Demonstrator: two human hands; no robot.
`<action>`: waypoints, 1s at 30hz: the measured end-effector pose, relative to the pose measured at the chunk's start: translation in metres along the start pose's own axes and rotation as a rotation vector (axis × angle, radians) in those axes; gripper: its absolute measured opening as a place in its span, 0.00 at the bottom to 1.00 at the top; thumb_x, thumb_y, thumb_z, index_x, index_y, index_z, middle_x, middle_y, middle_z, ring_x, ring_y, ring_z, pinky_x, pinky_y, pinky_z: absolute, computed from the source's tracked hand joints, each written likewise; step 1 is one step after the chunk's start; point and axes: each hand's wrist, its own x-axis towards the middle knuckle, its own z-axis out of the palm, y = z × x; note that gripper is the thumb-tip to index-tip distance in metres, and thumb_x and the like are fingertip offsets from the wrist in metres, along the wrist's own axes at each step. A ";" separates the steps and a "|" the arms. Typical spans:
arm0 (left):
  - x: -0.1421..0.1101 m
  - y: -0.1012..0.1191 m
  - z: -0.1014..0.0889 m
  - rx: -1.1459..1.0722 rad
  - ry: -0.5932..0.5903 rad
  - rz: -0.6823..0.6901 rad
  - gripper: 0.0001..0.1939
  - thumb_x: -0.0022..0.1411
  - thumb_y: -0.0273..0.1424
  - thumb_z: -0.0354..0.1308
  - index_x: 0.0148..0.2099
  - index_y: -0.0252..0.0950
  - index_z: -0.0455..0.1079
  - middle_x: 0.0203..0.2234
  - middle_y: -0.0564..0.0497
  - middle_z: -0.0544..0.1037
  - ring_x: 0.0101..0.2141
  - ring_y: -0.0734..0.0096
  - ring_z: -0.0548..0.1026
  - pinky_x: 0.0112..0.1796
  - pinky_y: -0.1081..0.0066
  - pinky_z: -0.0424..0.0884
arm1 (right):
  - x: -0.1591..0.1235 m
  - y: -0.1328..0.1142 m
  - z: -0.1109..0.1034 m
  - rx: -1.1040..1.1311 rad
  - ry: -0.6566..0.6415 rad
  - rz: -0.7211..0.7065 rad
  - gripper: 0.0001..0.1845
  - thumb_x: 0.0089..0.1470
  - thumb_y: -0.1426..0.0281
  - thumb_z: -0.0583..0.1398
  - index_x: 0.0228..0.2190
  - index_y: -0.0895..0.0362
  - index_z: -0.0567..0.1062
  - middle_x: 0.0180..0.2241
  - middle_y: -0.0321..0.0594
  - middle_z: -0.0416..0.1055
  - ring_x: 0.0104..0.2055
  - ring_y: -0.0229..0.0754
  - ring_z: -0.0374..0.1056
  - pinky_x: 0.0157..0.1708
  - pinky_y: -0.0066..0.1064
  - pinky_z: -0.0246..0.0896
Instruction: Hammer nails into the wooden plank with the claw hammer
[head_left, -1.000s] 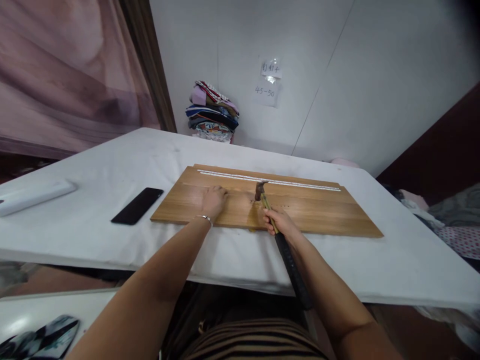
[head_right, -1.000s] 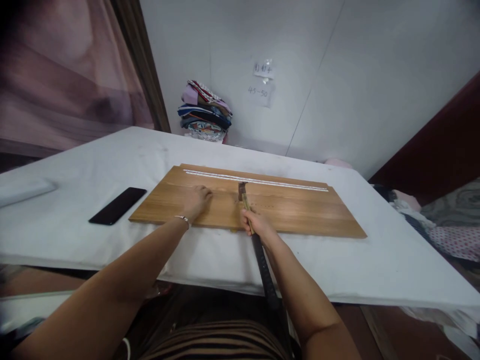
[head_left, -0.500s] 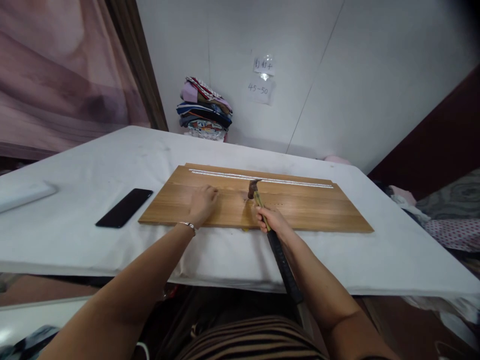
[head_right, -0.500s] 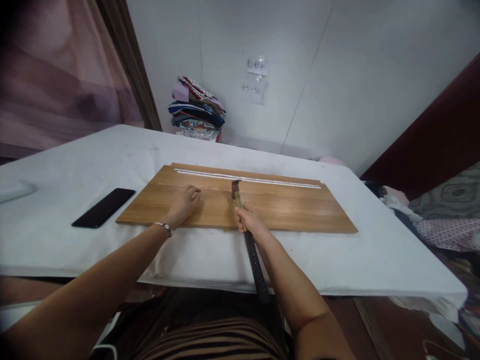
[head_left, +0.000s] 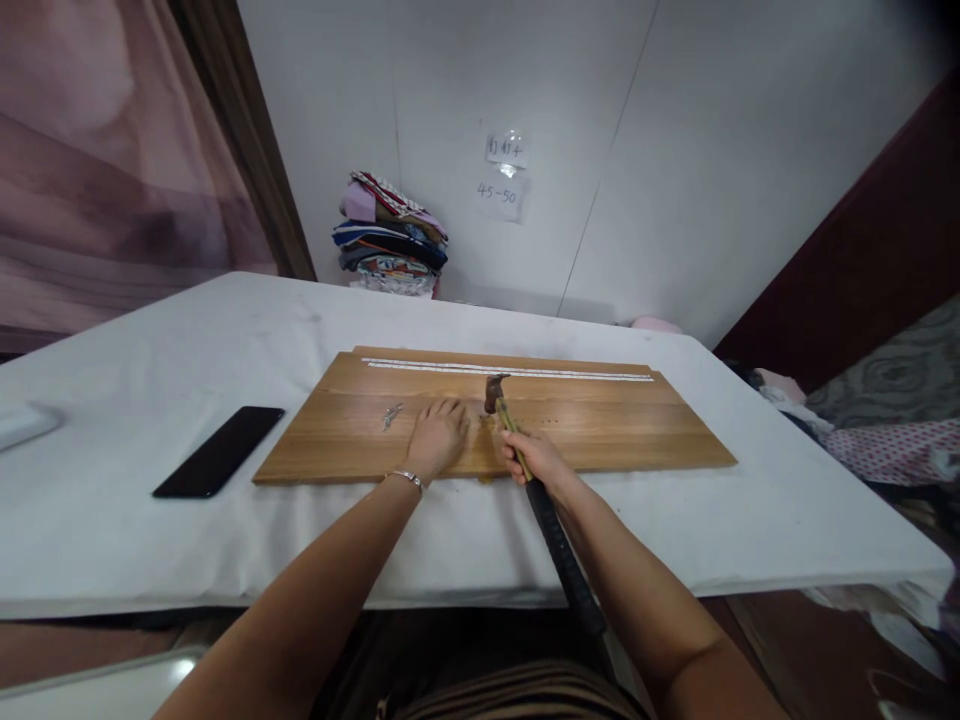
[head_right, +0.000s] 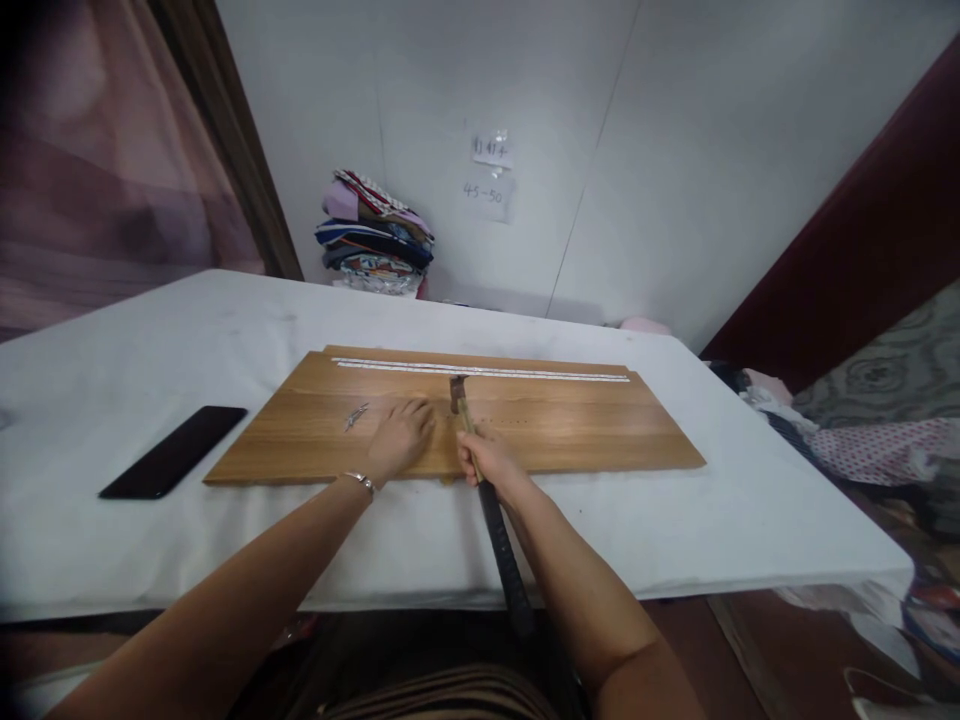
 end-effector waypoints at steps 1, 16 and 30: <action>-0.001 0.001 -0.001 0.011 -0.003 -0.003 0.19 0.77 0.31 0.47 0.58 0.36 0.77 0.62 0.37 0.78 0.63 0.51 0.72 0.63 0.51 0.66 | 0.000 0.001 0.000 0.005 0.002 -0.007 0.12 0.53 0.60 0.63 0.29 0.52 0.66 0.15 0.24 0.60 0.13 0.31 0.52 0.13 0.24 0.45; -0.002 0.004 -0.002 0.016 0.017 -0.015 0.20 0.76 0.31 0.47 0.60 0.39 0.77 0.63 0.39 0.78 0.63 0.51 0.72 0.62 0.52 0.66 | 0.005 0.004 0.001 -0.016 -0.007 -0.002 0.15 0.55 0.58 0.66 0.29 0.52 0.67 0.16 0.24 0.61 0.13 0.31 0.52 0.13 0.24 0.46; -0.001 0.005 -0.004 0.019 0.013 -0.011 0.19 0.76 0.30 0.48 0.58 0.38 0.77 0.63 0.37 0.78 0.63 0.50 0.73 0.62 0.51 0.67 | -0.001 -0.005 0.002 0.002 0.034 0.020 0.14 0.54 0.62 0.65 0.28 0.52 0.65 0.16 0.24 0.61 0.13 0.30 0.51 0.13 0.24 0.45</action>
